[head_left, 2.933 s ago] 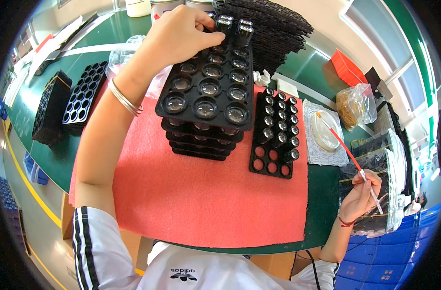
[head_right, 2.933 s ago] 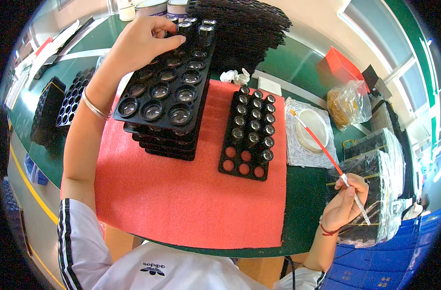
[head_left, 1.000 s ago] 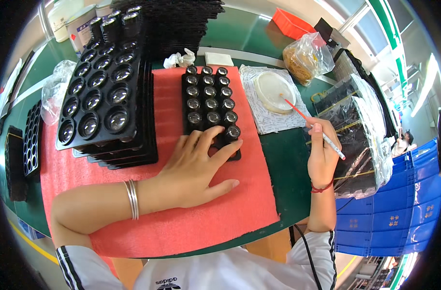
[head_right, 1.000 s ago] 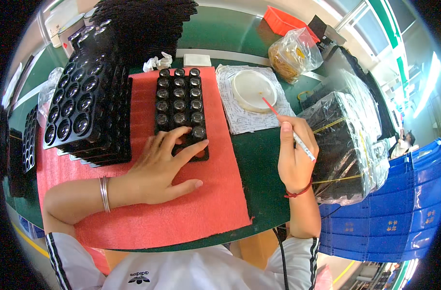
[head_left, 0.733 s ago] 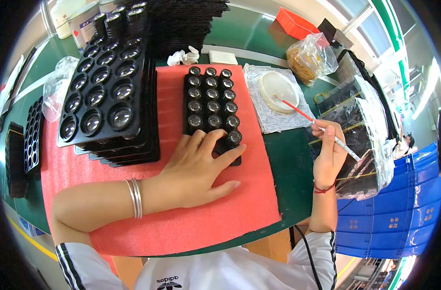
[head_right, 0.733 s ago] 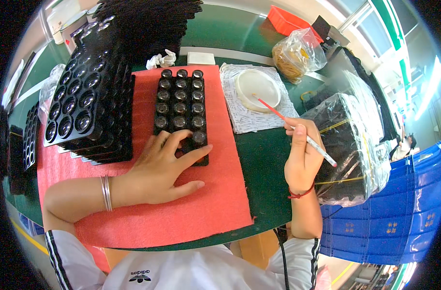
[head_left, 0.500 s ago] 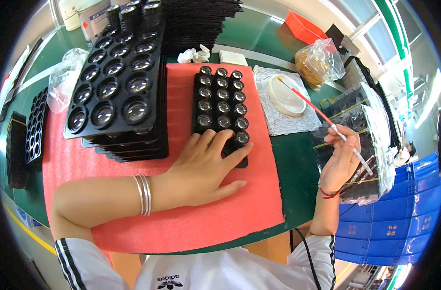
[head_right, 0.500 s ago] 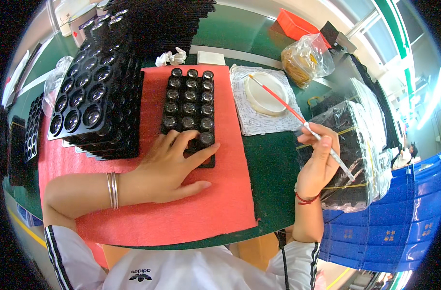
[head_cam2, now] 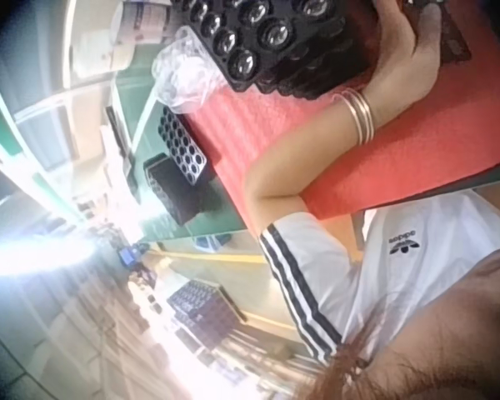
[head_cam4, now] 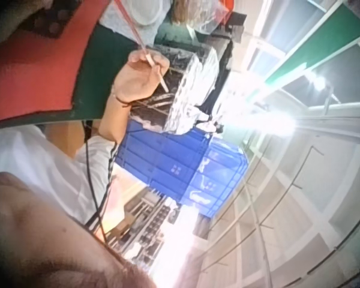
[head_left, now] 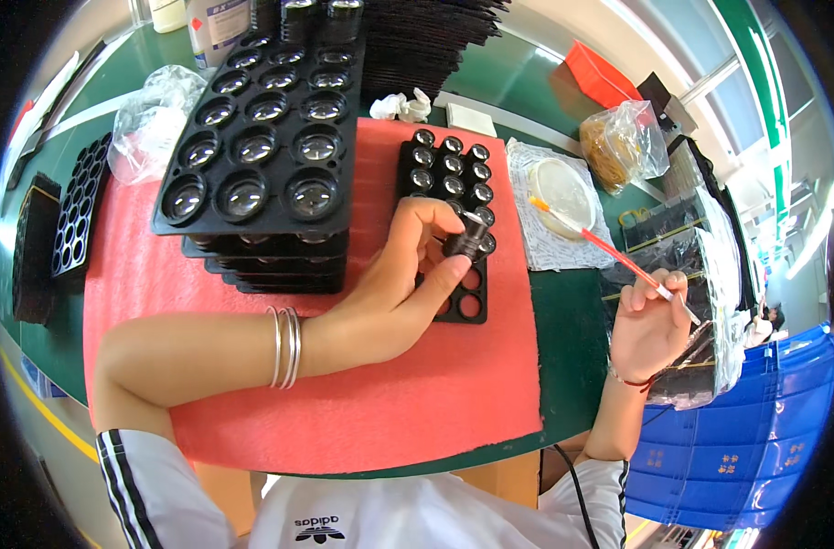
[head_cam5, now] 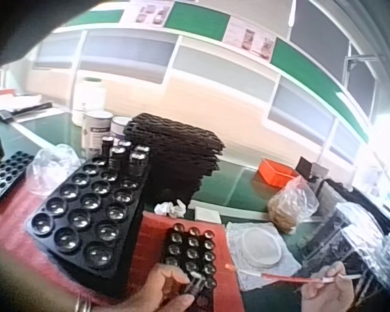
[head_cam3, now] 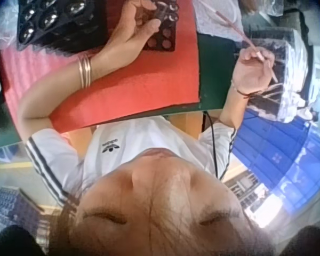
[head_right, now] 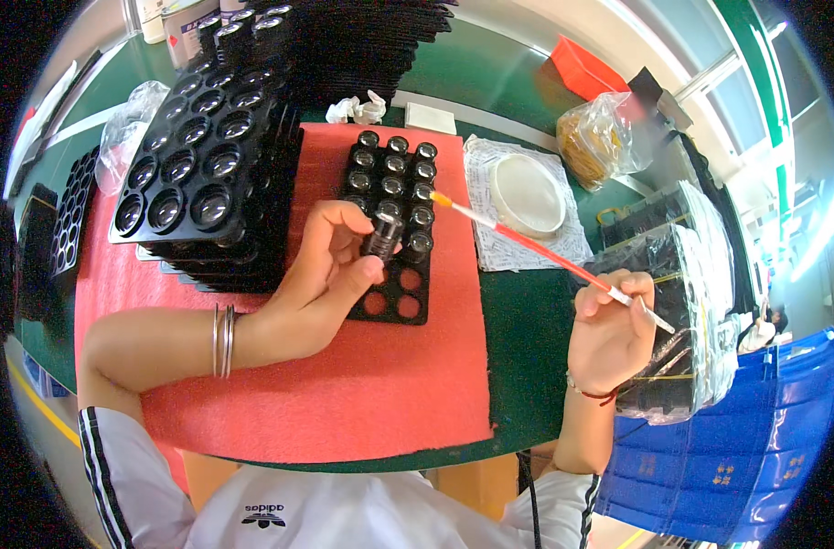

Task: Applying adhesive to lighting components using a brush and organizing them in trays on a factory assembly line.

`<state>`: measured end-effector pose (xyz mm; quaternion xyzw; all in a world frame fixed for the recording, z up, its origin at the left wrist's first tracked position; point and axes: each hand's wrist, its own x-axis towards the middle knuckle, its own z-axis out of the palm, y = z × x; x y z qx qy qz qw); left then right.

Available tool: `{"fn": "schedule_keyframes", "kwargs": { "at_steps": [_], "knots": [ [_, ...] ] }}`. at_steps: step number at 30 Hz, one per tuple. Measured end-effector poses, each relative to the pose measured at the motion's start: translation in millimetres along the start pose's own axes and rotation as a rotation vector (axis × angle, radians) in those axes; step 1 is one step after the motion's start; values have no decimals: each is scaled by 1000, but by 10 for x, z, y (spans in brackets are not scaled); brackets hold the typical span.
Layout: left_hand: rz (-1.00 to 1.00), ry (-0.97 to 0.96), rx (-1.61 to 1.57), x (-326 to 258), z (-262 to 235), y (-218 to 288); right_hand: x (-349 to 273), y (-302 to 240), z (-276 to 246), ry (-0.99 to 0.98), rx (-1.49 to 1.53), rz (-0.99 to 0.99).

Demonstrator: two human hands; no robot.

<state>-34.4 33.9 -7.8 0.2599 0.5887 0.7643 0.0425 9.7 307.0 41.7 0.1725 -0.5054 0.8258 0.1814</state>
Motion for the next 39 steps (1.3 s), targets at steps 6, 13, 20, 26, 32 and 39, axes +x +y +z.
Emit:
{"fn": "schedule_keyframes", "kwargs": {
  "at_steps": [6,13,20,26,32,39],
  "knots": [
    [-190,-74,-130,5,-23,21,-30,-13,-5,-116,-32,-43],
    [-380,-74,-202,62,-58,61,-39,14,-27,-161,-170,-96],
    [-409,-94,-205,55,-55,65,-45,64,-64,-140,-246,-123],
    [-407,-98,-200,54,-63,68,-33,75,-14,-122,-343,-154],
    [-386,-102,-136,52,-57,80,-41,58,0,-100,-388,-197],
    [-363,-142,-178,50,-56,65,-32,26,-12,-98,-377,-197]
  ]
}}
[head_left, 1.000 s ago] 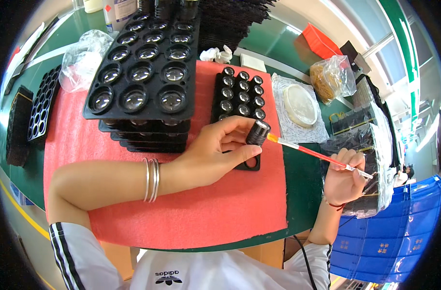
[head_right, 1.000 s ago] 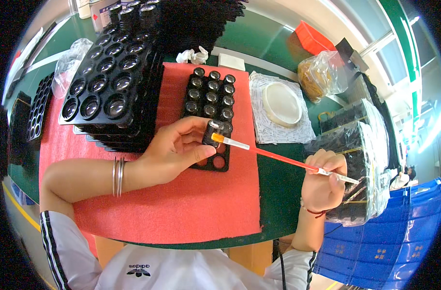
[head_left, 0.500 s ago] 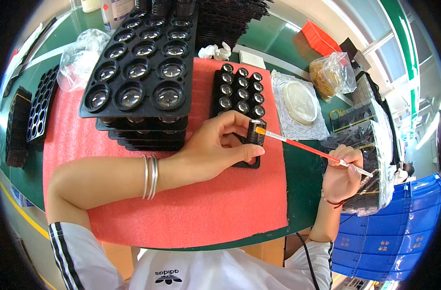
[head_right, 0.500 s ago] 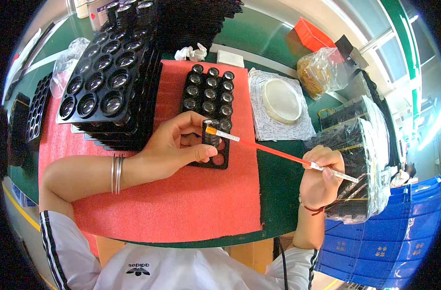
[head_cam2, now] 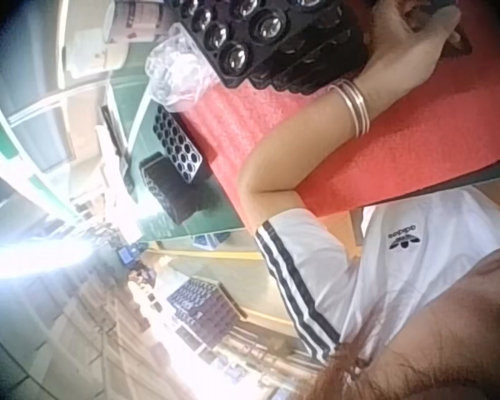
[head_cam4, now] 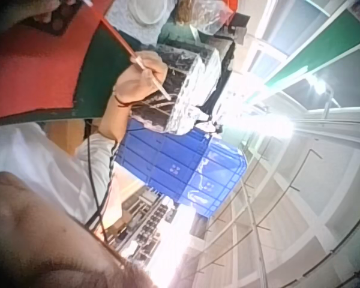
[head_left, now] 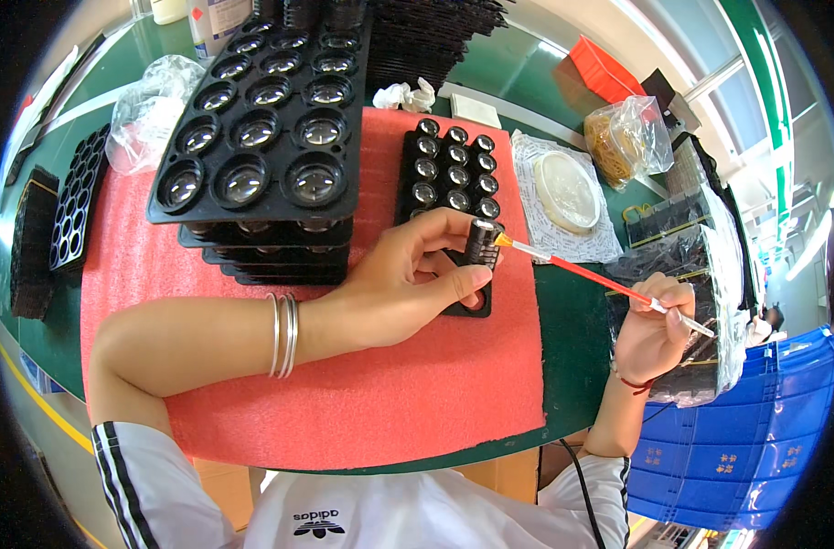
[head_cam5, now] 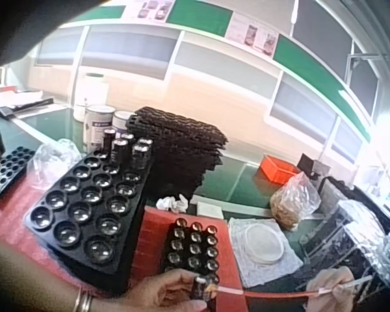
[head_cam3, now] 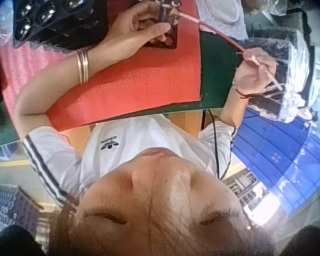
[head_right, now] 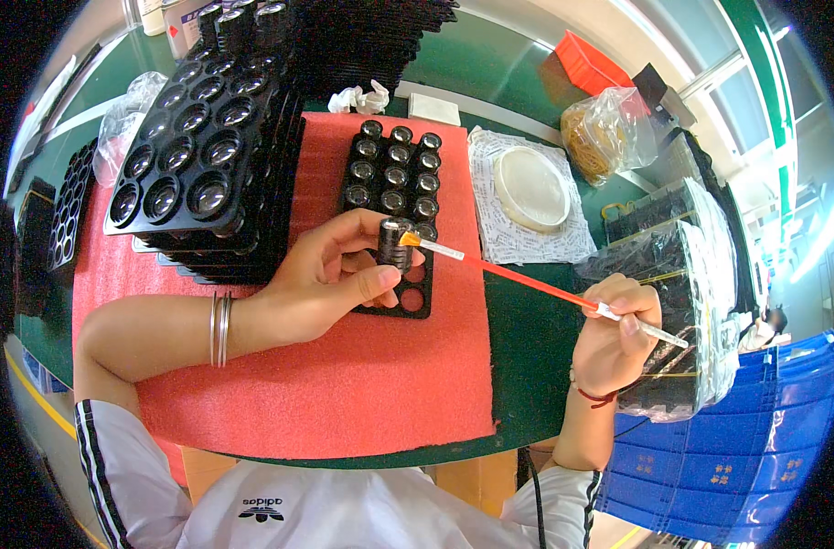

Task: Applying adhesive to lighting components using a brush and organizing them in trays on a factory assembly line.

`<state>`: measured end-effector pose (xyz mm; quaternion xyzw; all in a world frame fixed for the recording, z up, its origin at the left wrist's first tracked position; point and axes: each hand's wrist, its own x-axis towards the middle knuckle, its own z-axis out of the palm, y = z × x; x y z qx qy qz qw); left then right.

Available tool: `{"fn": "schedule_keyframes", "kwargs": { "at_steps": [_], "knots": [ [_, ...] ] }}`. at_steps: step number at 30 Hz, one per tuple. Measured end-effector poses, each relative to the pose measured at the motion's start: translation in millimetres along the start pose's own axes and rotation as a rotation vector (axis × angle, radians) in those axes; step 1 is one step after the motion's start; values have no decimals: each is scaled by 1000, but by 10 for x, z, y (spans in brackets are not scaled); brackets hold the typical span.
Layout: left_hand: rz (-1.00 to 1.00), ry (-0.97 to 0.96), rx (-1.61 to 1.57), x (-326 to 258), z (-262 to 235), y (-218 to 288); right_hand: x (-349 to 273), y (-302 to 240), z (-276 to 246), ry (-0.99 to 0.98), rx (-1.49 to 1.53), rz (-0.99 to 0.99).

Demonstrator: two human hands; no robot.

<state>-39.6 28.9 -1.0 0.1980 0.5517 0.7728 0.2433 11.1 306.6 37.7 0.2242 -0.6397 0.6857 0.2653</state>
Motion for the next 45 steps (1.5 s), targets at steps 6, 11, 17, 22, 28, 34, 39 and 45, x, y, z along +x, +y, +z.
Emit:
{"fn": "schedule_keyframes", "kwargs": {
  "at_steps": [6,11,17,22,28,34,39,45],
  "knots": [
    [10,-4,-17,-4,8,-25,-2,2,-8,9,-10,7],
    [33,-13,-8,1,2,-44,-2,6,-1,16,-24,-2],
    [8,11,25,-11,-6,-5,-2,37,-31,1,-6,-56],
    [47,65,17,-2,-2,-33,-14,30,-6,-8,-54,-70],
    [28,82,-18,-17,6,16,-9,10,-5,-103,-157,-118],
    [36,61,-19,-19,-23,4,-24,21,15,-113,-272,-179],
    [55,49,-55,-35,-33,10,-14,18,43,-149,-315,-208],
    [61,26,-128,-64,-48,38,-22,-3,-29,-240,-311,-179]
  ]
}}
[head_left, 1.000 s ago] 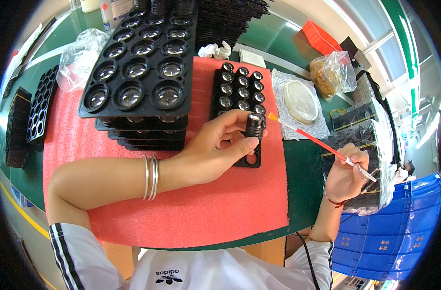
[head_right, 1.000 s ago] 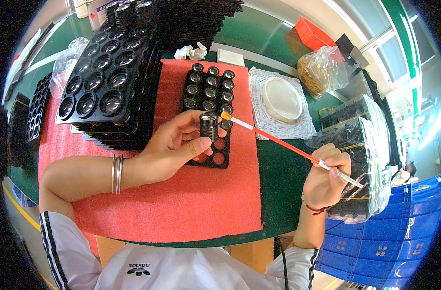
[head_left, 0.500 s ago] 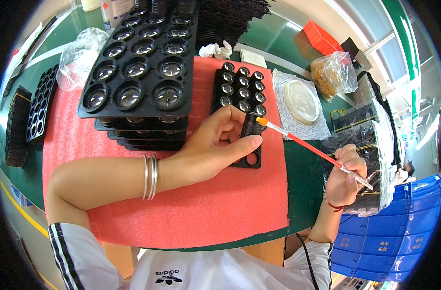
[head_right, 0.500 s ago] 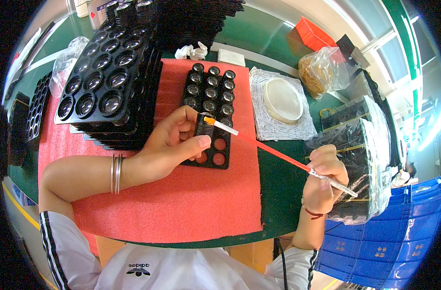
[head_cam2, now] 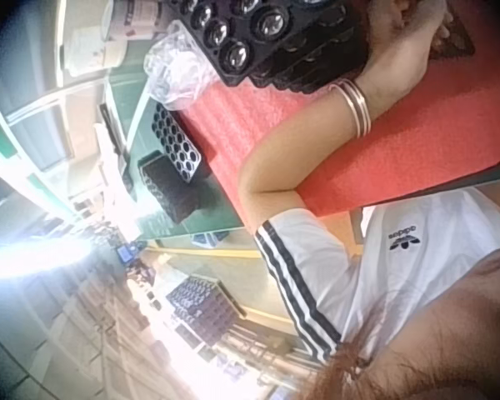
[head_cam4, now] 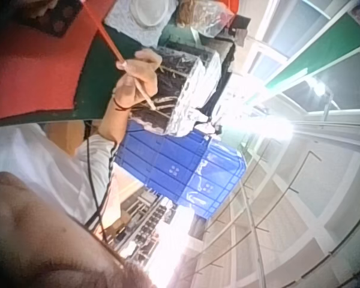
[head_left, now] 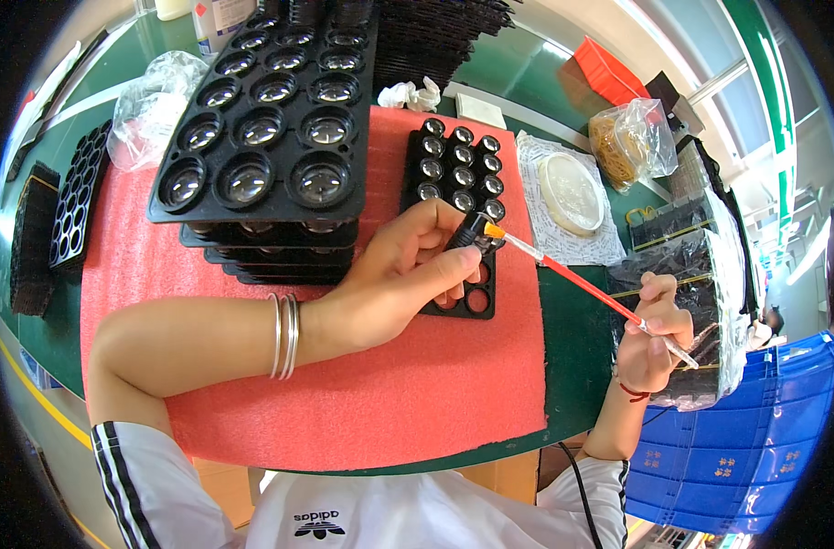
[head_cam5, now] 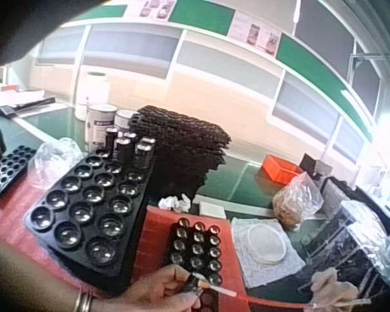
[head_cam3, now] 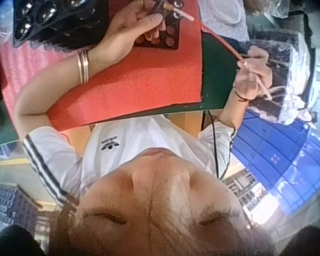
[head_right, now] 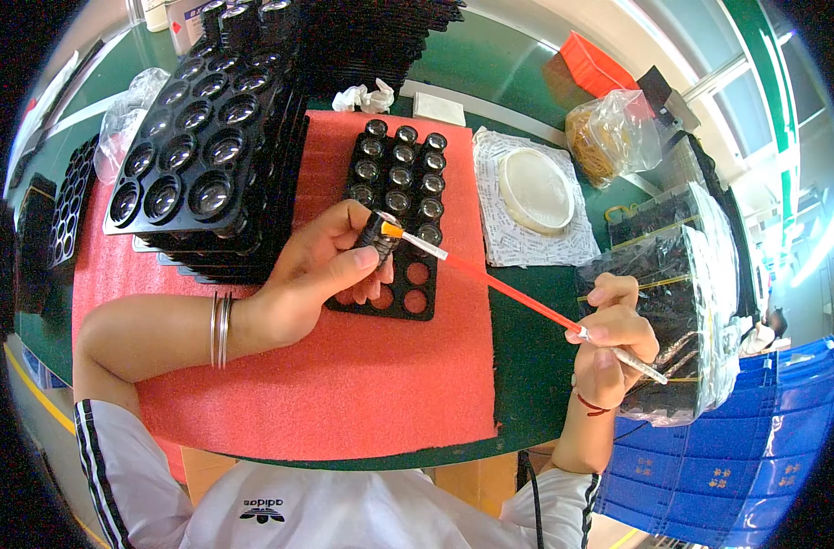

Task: Applying adhesive to lighting components using a brush and organizing them in trays on a factory assembly line.

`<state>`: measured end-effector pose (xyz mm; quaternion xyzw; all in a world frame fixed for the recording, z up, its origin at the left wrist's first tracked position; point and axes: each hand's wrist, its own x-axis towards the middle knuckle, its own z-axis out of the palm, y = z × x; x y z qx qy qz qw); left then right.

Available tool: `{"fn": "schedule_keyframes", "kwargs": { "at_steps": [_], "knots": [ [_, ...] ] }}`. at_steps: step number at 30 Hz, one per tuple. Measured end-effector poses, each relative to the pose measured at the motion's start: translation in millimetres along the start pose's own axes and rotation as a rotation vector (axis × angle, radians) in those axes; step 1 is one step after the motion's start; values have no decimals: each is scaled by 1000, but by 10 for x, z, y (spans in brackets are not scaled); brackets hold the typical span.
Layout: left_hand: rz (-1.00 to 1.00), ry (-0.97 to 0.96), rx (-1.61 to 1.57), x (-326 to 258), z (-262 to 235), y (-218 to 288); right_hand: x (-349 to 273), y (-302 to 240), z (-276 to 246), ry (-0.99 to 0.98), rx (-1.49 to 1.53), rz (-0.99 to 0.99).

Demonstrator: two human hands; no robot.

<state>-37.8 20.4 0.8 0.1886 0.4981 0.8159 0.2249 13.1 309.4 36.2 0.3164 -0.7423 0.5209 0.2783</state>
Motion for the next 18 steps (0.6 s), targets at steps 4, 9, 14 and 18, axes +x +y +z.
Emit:
{"fn": "schedule_keyframes", "kwargs": {
  "at_steps": [4,9,14,18],
  "knots": [
    [-8,-3,26,8,0,4,3,2,14,-6,4,-19],
    [-32,-14,-9,8,11,11,14,10,17,5,-15,-37],
    [-16,-17,0,5,6,4,21,11,17,6,-21,-49],
    [1,-28,17,-9,-8,-19,25,0,28,7,-10,-39]
  ]
}}
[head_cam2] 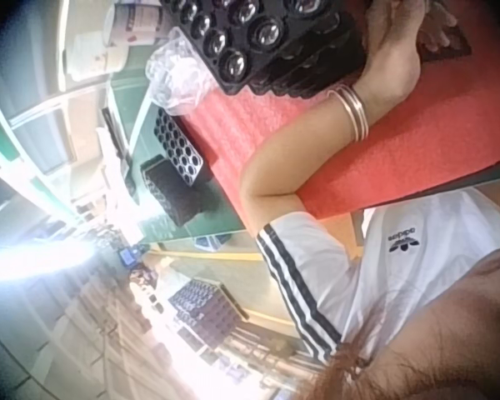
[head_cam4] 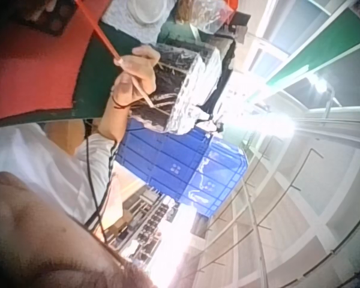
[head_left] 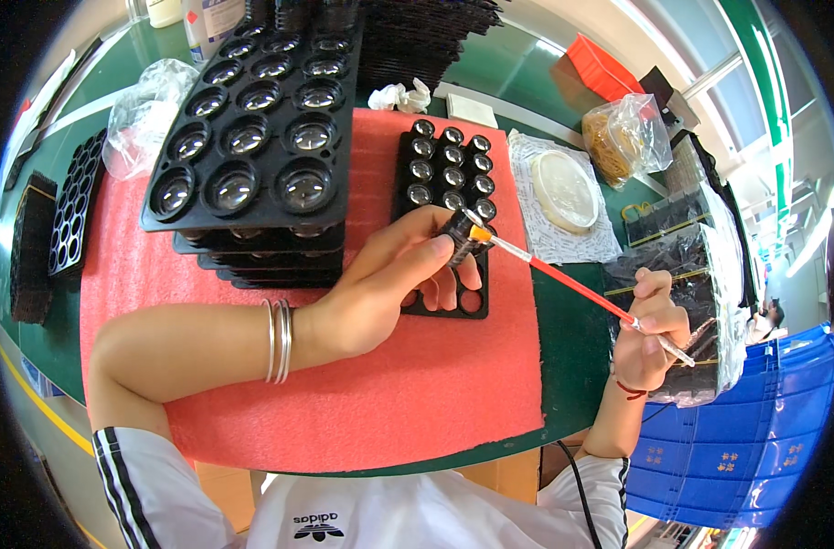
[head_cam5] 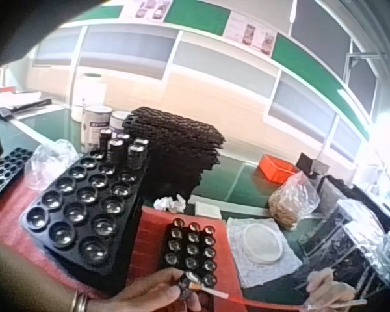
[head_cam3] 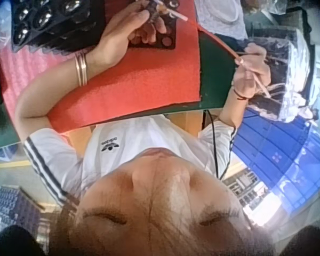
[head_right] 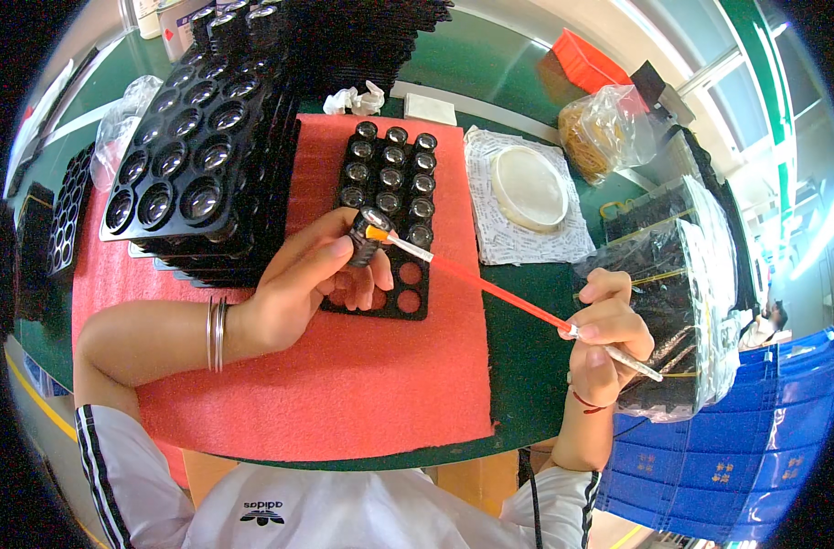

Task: Applying adhesive to lighting components using a brush and organizing them in trays on a factory assembly line.

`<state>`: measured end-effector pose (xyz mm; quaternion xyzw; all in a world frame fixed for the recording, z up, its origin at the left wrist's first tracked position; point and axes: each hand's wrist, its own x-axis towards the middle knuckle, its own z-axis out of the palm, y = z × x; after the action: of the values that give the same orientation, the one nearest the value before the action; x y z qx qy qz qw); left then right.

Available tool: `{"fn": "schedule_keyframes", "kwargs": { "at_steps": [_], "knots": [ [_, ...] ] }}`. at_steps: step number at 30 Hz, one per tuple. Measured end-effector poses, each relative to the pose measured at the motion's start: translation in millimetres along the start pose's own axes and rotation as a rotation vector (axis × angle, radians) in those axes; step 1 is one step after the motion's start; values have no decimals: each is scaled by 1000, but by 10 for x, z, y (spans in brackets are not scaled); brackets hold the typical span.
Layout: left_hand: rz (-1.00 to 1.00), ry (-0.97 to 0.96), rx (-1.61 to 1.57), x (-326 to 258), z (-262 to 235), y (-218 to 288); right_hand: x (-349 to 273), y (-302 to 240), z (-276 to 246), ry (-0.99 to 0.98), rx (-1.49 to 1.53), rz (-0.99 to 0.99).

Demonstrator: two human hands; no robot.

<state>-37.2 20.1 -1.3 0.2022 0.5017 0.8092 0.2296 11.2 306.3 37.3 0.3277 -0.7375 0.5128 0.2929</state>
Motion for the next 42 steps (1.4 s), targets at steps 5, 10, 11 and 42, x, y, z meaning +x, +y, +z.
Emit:
{"fn": "schedule_keyframes", "kwargs": {
  "at_steps": [5,10,11,42],
  "knots": [
    [2,16,-40,-24,39,33,3,-3,2,5,13,7],
    [50,14,77,-55,44,23,-1,-2,-8,24,64,19],
    [67,11,105,-64,43,20,-1,-1,-9,28,77,22],
    [730,-389,903,-224,190,88,-34,60,-60,163,232,78]
  ]
}}
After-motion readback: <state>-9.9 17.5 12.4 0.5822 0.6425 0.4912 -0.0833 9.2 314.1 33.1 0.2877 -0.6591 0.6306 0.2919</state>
